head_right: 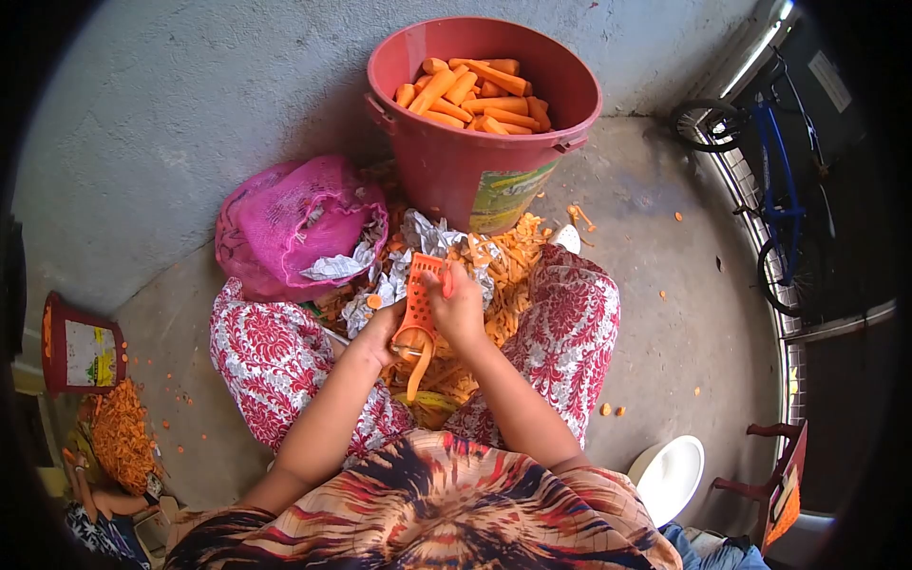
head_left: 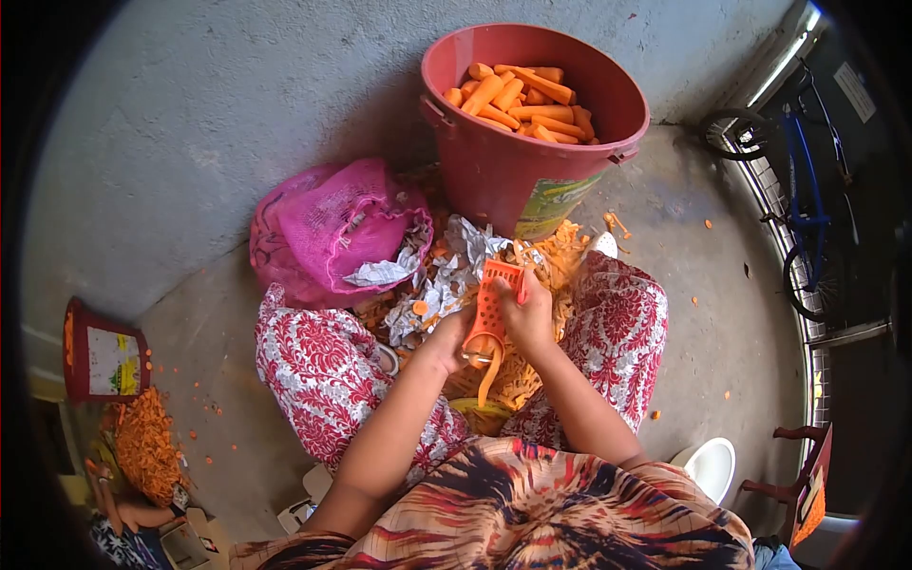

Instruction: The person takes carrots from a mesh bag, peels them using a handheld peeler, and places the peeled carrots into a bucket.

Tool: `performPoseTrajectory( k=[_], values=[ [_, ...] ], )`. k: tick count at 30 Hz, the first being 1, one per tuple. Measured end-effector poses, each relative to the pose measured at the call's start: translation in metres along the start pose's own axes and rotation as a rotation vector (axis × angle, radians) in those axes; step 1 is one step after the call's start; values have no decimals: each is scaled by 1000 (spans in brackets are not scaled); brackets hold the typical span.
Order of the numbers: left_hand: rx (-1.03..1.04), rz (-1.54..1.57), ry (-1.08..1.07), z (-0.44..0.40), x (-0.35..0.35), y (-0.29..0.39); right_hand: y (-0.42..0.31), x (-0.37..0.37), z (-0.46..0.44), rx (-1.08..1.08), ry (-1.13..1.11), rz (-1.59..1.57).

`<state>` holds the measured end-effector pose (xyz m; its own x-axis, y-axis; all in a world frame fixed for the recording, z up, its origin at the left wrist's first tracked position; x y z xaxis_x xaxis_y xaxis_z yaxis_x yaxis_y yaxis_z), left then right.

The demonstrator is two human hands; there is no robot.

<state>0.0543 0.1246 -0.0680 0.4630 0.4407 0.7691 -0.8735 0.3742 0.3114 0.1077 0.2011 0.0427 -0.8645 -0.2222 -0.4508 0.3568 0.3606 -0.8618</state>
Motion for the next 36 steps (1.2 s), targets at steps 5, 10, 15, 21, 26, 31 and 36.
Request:
performPoseTrajectory(
  k=[5, 10, 15, 21, 26, 31, 36],
  values=[
    [-174, -231, -183, 18, 10, -19, 50, -70, -45, 202, 365, -26],
    [-151, -30, -147, 14, 14, -15, 43, -91, -49, 205, 383, -98],
    [-62, 129, -290, 1, 15, -1, 7, -28, -18, 241, 54, -457],
    [-27, 258, -198, -6, 9, 2, -27, -26, -10, -76, 72, -45],
    [68, 3, 179, -7, -37, 14, 36, -112, -46, 99, 425, -60],
    [225, -119, 219, 1, -34, 39, 33, -81, -40, 230, 214, -148],
    [119, -46, 115, 2, -31, 36, 27, -43, -39, 193, -40, 124]
  ],
)
Point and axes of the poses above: each hand's wrist, its own z-axis away from the middle knuckle, its own x-axis out of the palm, y = z × x, the point moved 10 cm from there along -z, towards the middle knuckle, and after that the axes turned 2 degrees about z, right-handed, at the moved point
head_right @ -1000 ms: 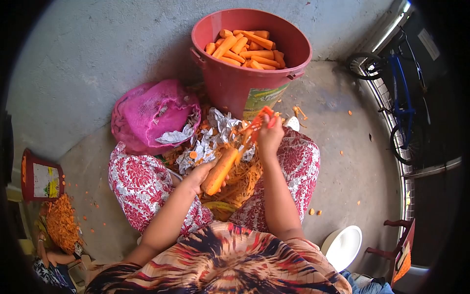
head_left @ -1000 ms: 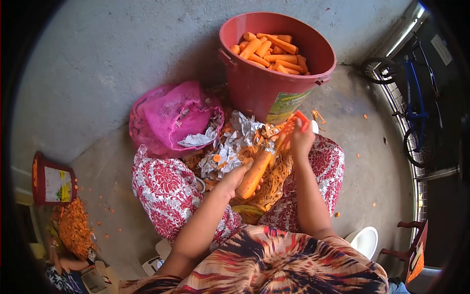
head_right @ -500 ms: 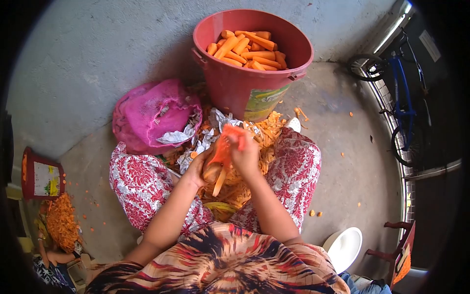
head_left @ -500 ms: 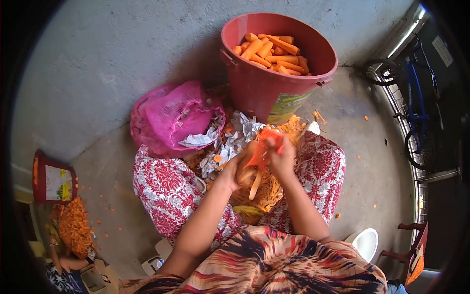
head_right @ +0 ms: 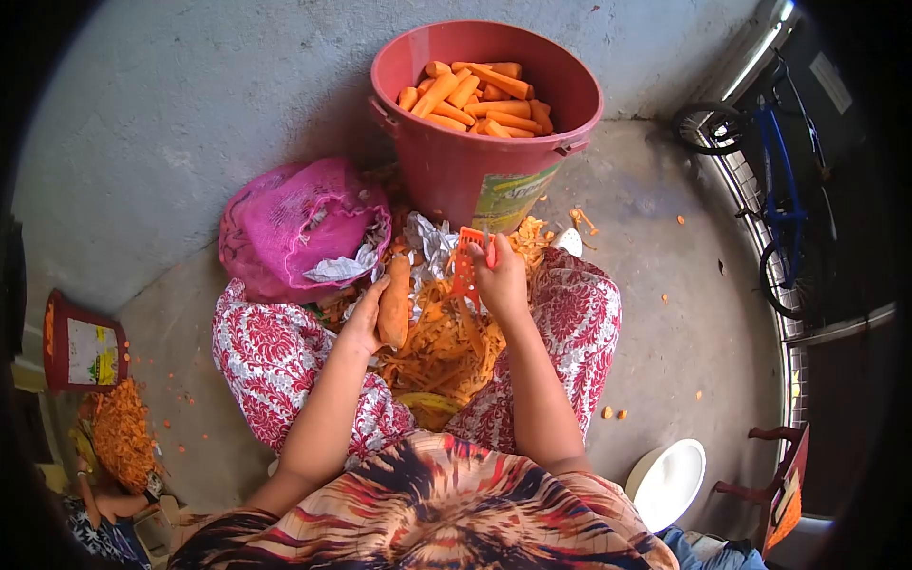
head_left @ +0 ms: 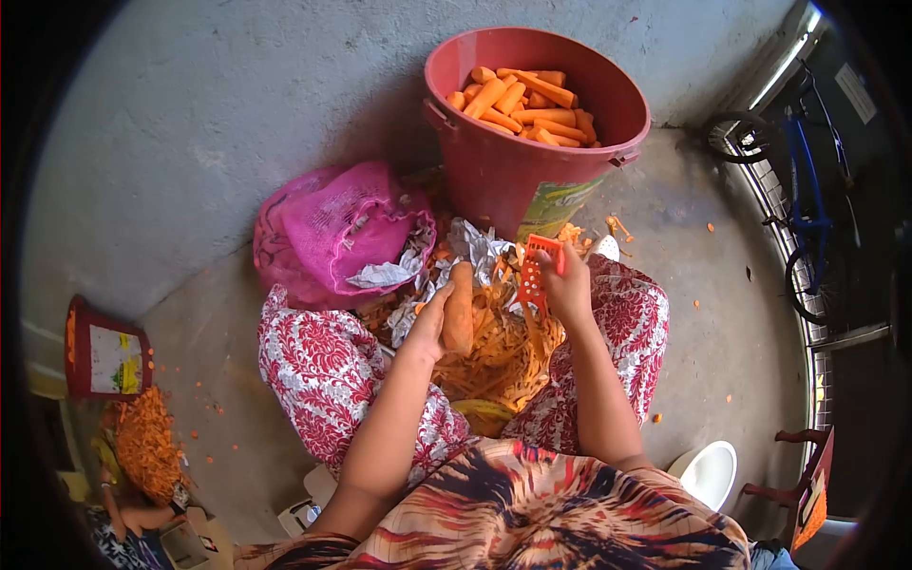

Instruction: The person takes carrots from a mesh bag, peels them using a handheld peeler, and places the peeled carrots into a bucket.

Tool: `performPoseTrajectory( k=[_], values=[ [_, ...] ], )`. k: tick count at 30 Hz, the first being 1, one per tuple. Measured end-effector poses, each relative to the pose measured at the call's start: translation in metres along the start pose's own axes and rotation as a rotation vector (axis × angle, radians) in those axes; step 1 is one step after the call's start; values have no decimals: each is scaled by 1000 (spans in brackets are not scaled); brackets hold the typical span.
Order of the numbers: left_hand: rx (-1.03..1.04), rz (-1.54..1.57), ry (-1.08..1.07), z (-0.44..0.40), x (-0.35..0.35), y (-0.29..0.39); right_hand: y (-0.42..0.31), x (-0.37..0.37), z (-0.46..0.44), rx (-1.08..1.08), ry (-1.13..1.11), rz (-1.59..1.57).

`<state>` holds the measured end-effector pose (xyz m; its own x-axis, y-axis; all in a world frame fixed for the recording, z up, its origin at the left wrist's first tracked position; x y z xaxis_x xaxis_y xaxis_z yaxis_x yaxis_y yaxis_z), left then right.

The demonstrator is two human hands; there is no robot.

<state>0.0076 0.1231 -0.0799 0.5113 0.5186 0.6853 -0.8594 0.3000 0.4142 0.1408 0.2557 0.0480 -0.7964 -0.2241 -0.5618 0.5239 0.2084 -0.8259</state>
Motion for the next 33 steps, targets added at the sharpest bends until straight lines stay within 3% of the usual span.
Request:
performPoseTrajectory(
  k=[2, 3, 5, 6, 9, 10, 13, 20, 26, 29, 30, 33],
  values=[
    [187, -311, 109, 2, -4, 17, 6, 8, 0, 67, -29, -345],
    [279, -466, 164, 5, -3, 26, -5, 7, 0, -56, -38, -62],
    [263, -445, 127, 2, -2, 24, -25, 14, 5, -301, -54, 504],
    [254, -434, 110, 3, -1, 23, -26, 18, 6, -232, -135, 433],
    [141, -147, 20, 11, 12, 14, -11, 29, 11, 79, -107, -556],
    [143, -118, -30, 17, 22, 15, -12, 30, 12, 63, -30, -626],
    [125, -51, -105, 16, 31, 9, -20, 30, 20, -1, 42, -521],
    [102, -35, -80, 27, 37, 17, -28, 27, 22, -250, 17, 142],
    [180, -28, 24, 14, 18, 19, -29, 9, 19, -137, 116, -139],
    [117, 59, 39, 5, 5, 10, 4, 30, 2, 27, -52, -338],
    [114, 84, 50, 3, -1, 9, 31, 42, -5, 84, -147, -74],
    [121, 134, 97, 2, -11, 13, 50, 49, -10, -1, -166, 142]
  ],
)
Point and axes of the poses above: each hand's wrist, its own z-axis away from the middle knuckle, its own x-axis out of the palm, y = z × x, the point moved 10 cm from there along -z, towards the middle knuckle, and after that the axes turned 2 degrees about z, right-handed, at the moved point
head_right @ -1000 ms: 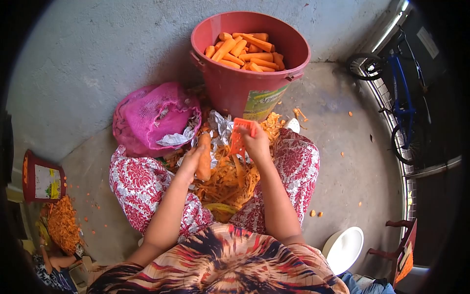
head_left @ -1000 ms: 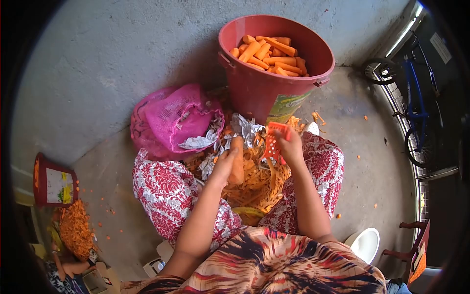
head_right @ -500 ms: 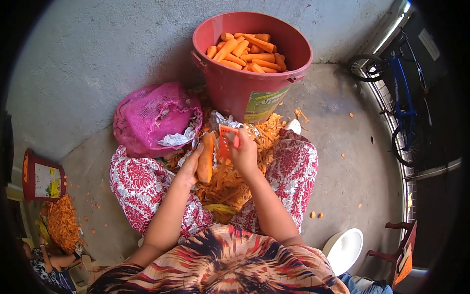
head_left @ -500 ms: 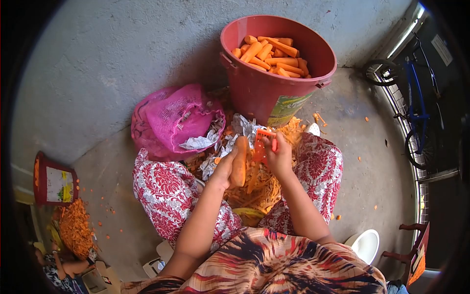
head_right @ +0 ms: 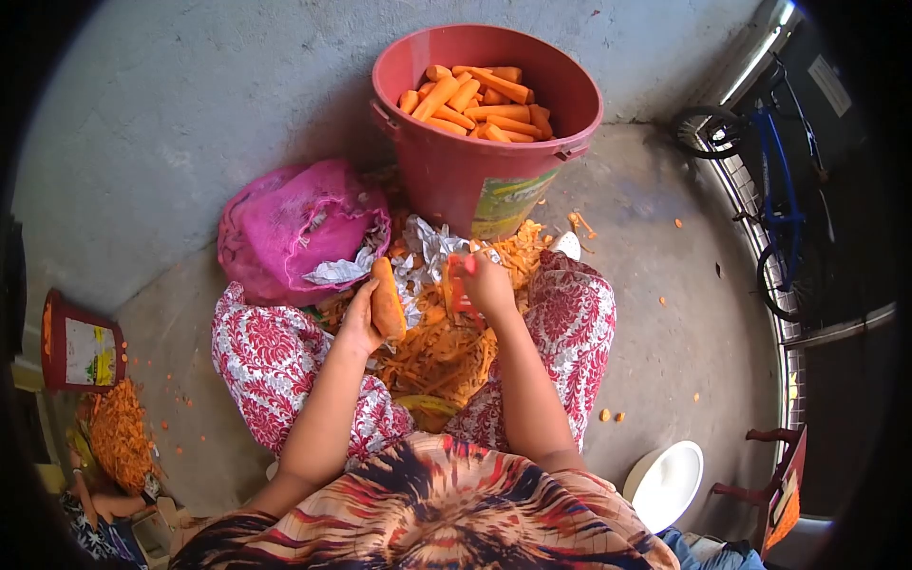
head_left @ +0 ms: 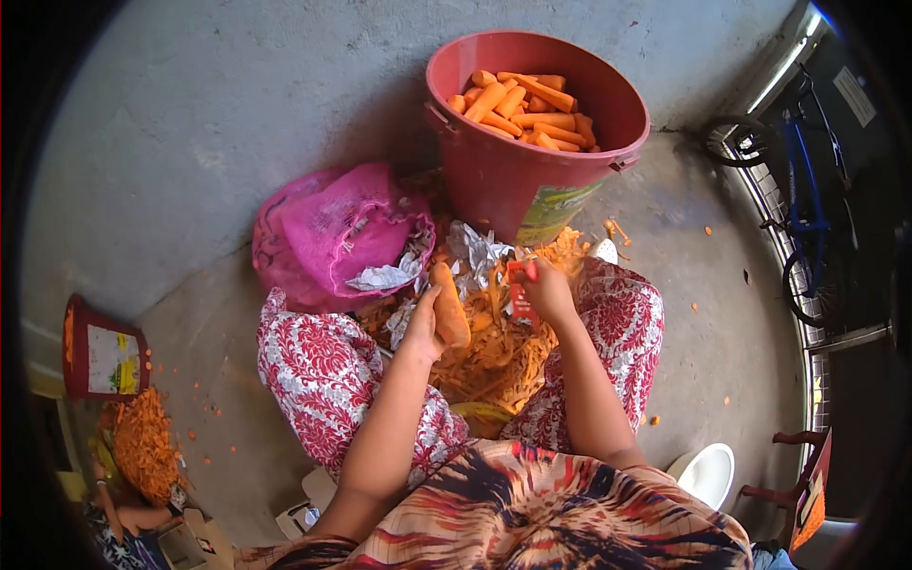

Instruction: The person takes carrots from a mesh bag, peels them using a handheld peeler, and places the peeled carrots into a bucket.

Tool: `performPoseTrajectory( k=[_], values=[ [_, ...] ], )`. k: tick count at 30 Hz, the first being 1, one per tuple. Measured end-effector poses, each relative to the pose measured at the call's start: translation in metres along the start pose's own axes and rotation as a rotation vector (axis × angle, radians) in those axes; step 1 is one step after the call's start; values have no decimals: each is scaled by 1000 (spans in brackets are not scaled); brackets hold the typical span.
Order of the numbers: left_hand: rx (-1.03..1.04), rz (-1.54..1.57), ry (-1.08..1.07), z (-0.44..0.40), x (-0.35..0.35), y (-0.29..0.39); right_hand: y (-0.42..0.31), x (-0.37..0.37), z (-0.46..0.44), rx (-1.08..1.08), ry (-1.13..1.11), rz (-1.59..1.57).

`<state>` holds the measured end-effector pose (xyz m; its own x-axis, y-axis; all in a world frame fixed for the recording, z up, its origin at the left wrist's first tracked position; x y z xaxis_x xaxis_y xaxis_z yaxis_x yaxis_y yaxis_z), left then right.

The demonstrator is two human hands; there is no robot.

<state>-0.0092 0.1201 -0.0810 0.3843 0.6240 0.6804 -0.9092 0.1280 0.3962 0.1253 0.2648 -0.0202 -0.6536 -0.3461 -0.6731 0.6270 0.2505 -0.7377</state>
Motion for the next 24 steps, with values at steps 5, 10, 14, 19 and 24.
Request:
performPoseTrajectory(
  k=[5, 10, 14, 19, 24],
  values=[
    [-17, 7, 21, -3, -6, -1, 9, 2, 0, 45, 63, 285],
    [-79, 111, -138, 2, 11, -8, -18, -12, 7, 14, 199, -454],
    [-77, 200, -115, -2, 12, -14, -44, -12, 25, 132, 150, -743],
    [-183, 290, -225, 21, 48, -30, -71, 4, 38, -39, 138, -753],
    [-211, 312, -342, 27, 62, -34, -75, 4, 41, 0, 82, -777]
  ],
)
Point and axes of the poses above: each hand's wrist, its own z-axis away from the middle knuckle, its own x-axis out of the palm, y = z × x, the point moved 10 cm from there along -z, towards the middle knuckle, and after that the axes turned 2 degrees about z, right-handed, at the moved point
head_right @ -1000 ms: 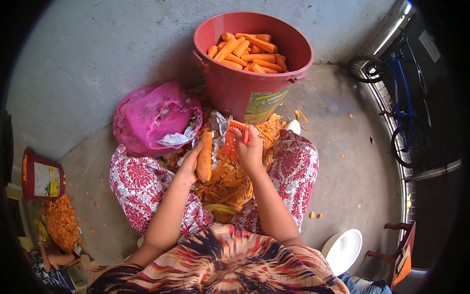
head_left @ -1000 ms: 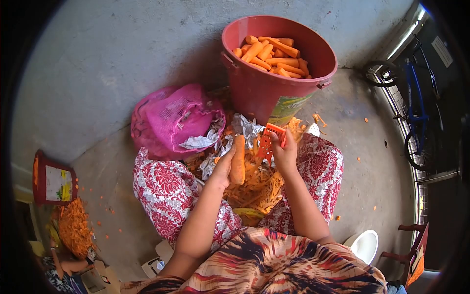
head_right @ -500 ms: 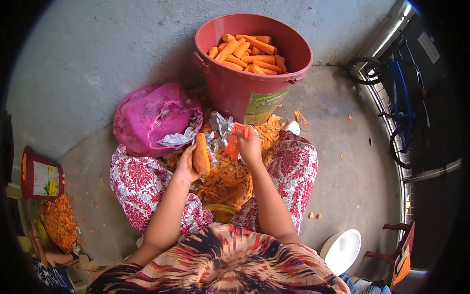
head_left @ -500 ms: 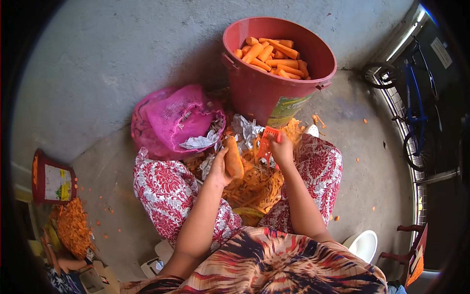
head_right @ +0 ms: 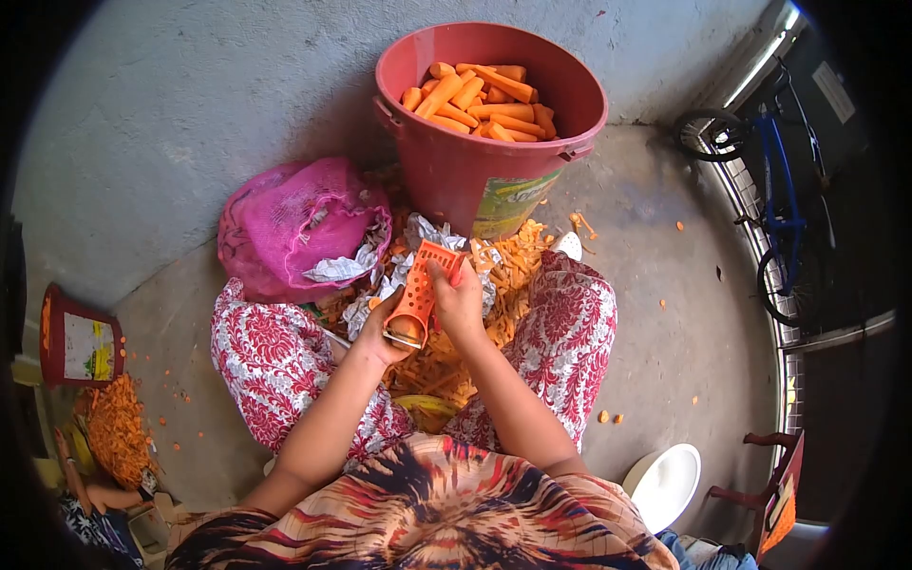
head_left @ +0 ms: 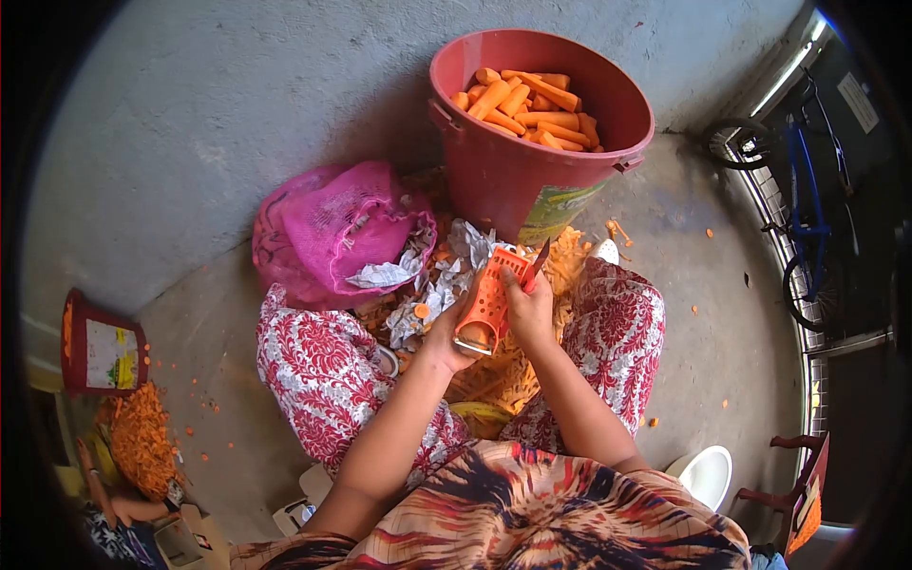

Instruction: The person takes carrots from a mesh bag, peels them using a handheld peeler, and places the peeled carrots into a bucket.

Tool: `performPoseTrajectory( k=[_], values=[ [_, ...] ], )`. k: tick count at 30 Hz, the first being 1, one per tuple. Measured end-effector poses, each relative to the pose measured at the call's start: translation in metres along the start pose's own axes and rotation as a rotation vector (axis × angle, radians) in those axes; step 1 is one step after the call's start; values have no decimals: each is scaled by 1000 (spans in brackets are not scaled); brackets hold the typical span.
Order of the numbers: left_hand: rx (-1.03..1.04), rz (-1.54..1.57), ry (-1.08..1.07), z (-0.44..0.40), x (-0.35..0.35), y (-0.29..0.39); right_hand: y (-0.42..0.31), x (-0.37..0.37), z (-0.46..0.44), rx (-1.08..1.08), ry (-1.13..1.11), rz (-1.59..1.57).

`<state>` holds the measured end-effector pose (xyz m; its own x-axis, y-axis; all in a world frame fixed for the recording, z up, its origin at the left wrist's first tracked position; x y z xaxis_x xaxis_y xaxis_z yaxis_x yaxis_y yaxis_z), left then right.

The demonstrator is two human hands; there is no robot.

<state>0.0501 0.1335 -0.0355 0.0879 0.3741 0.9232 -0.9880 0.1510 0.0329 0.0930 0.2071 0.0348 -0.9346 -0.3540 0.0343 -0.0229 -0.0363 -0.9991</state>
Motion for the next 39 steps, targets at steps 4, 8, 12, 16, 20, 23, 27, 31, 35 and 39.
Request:
performPoseTrajectory(
  k=[4, 8, 12, 16, 20, 23, 27, 31, 35, 39],
  values=[
    [-18, 18, -24, 0, 1, -3, -8, 2, 3, 5, -27, 54],
    [-54, -66, 45, 0, -8, -7, -17, 2, 4, -86, -38, 158],
    [-297, -282, -123, 6, -18, -26, -11, -41, -23, -68, 165, 172],
    [-273, -334, -34, 8, -23, -25, 2, -122, -54, -207, 540, 313],
    [-177, -291, 91, 6, -27, -13, -13, -81, -36, -31, 325, 116],
    [-138, -174, -104, -2, -12, -6, -16, -32, -11, -1, 53, 42],
    [-25, -78, 58, 3, -3, -3, 0, -2, 4, -11, -43, 47],
    [-19, -167, 29, 2, -8, -3, -18, 5, 11, -31, -52, 52],
    [-171, -374, 20, 4, -17, -14, -7, -18, -2, -169, 63, 249],
    [-253, -434, -1, 11, -21, -27, -9, -96, -43, -176, 448, 368]
  ],
)
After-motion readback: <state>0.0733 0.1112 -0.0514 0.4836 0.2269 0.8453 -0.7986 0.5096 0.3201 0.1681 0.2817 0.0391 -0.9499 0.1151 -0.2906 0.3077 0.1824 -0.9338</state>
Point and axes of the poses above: each hand's wrist, its own z-axis away from the middle knuckle, its own x-axis out of the palm, y = z × x, the point moved 10 cm from there along -z, towards the middle knuckle, and after that the axes turned 2 degrees about z, right-handed, at the moved point
